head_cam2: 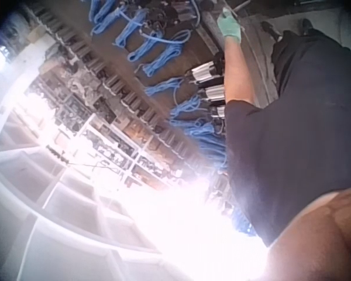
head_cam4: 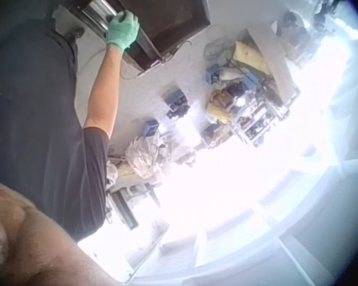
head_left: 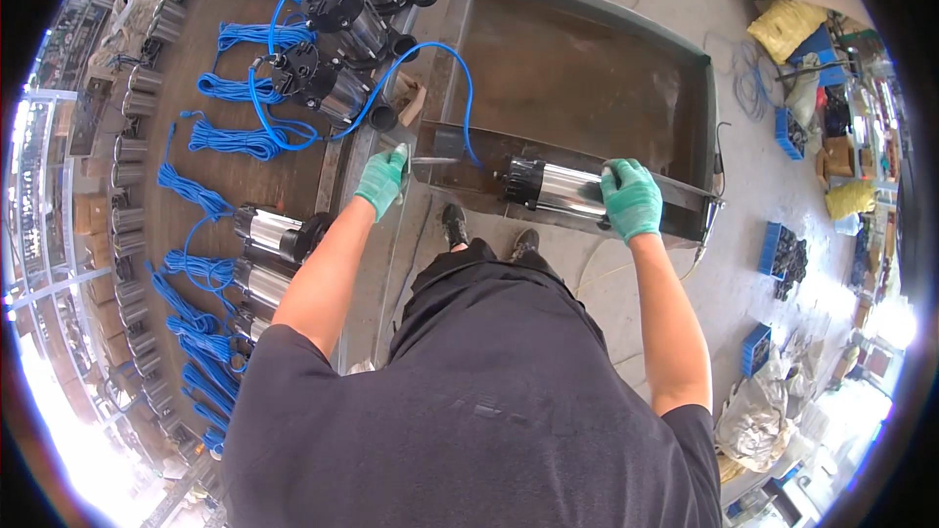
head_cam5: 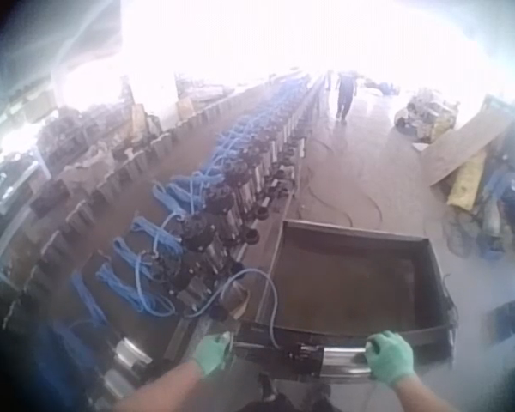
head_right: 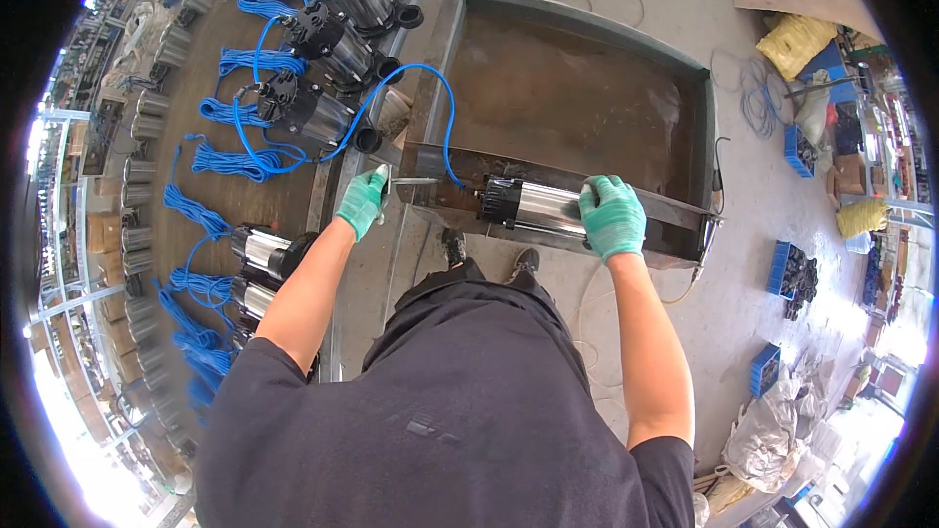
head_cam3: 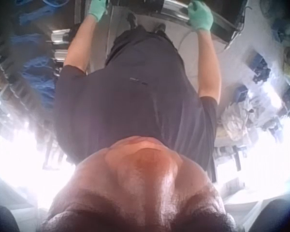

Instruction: The person, wearing gloves, places a water pump into a testing tank of water, rotates it to submerge different sides, and then lifts it out to place it back onto a rack with other pumps.

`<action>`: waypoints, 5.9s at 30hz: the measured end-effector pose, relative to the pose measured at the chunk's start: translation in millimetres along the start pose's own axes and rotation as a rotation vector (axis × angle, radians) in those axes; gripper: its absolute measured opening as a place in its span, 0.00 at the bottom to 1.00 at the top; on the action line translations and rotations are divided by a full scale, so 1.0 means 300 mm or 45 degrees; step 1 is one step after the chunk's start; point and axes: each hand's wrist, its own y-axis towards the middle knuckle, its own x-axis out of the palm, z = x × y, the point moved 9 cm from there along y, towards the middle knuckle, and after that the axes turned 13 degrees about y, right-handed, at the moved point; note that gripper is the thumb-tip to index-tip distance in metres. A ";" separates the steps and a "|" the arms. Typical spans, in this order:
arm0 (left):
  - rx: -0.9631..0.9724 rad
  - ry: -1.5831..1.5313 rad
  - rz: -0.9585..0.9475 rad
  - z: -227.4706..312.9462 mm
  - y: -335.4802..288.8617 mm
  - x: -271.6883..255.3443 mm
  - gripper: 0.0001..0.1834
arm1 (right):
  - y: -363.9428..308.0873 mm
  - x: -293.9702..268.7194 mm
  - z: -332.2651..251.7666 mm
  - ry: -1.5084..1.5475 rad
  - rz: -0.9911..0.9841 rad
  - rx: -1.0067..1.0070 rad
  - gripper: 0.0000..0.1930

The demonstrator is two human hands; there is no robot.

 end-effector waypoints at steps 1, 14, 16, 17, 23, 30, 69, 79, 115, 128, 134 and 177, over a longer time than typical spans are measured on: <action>0.038 0.037 0.032 0.008 0.011 0.002 0.22 | 0.001 0.000 -0.001 -0.014 0.002 -0.012 0.09; 0.644 0.672 0.656 0.299 0.016 0.007 0.17 | -0.002 0.000 0.003 0.004 0.031 -0.041 0.09; 0.830 0.654 0.703 0.400 0.030 0.069 0.18 | -0.001 -0.004 -0.007 -0.004 0.021 -0.038 0.09; 0.507 0.461 0.433 0.371 0.098 0.118 0.18 | 0.000 -0.001 -0.010 -0.012 0.006 -0.032 0.09; 0.055 -0.172 -0.199 0.398 0.125 0.263 0.26 | -0.008 -0.005 0.001 0.024 0.028 -0.050 0.09; 0.765 1.026 0.099 0.525 -0.297 0.347 0.38 | -0.006 -0.033 0.028 0.226 0.065 0.059 0.10; 0.868 1.518 0.295 0.514 -0.351 0.575 0.41 | -0.258 0.065 0.533 1.322 -0.632 0.743 0.18; 0.923 1.517 0.319 0.504 -0.347 0.583 0.40 | -0.248 0.111 0.566 1.901 -0.644 1.028 0.20; 0.881 1.461 0.306 0.525 -0.348 0.575 0.39 | -0.276 0.138 0.587 1.904 -0.653 1.126 0.12; 0.920 1.250 0.201 0.483 -0.322 0.554 0.33 | -0.196 0.059 0.584 0.054 -0.566 0.101 0.12; 0.607 -0.474 0.274 0.261 -0.257 0.239 0.19 | -0.414 -0.110 1.049 0.545 0.334 0.846 0.14; 0.294 -0.981 -0.822 0.649 -0.444 0.750 0.34 | -0.252 0.003 0.819 0.172 0.195 0.516 0.09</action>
